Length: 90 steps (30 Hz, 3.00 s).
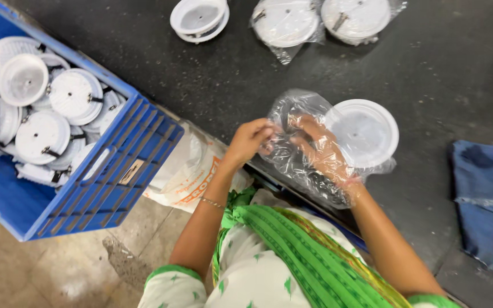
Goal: The person wipes white round plastic light fixture housings with a blue cloth, then wraps each cleaned housing in a clear plastic bag and places the wrapped units into a blue plastic crate, repeating the cycle for successive units.
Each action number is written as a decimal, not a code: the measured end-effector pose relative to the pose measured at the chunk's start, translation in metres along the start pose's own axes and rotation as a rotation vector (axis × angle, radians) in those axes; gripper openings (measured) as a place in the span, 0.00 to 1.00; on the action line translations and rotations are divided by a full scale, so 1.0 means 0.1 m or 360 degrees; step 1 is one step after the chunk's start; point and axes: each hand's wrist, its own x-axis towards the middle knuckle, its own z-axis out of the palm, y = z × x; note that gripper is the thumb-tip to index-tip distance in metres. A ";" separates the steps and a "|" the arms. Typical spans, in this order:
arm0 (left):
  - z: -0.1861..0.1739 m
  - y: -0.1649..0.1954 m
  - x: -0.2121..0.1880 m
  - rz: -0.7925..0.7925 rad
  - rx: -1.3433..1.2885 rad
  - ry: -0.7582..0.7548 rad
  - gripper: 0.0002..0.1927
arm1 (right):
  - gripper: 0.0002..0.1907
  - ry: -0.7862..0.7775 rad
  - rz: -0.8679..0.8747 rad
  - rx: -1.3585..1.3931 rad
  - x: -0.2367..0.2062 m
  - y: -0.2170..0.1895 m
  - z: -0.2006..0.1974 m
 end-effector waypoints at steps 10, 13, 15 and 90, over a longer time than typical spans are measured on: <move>-0.76 -0.40 0.40 0.0078 -0.0028 0.0332 0.11 | 0.61 0.0011 0.0051 -0.0123 0.78 0.28 0.48; -0.89 -0.53 0.56 0.0131 -0.0023 0.0520 0.09 | 0.54 -0.0103 0.0219 -0.0066 0.74 0.25 0.65; -0.95 -0.58 0.66 0.0121 -0.0041 0.0618 0.09 | 0.51 -0.0126 0.0291 -0.0107 0.61 0.15 0.80; 1.54 0.66 0.60 0.0718 0.1405 -0.0039 0.10 | 0.26 0.1367 0.1204 0.2369 -1.52 -0.45 -0.21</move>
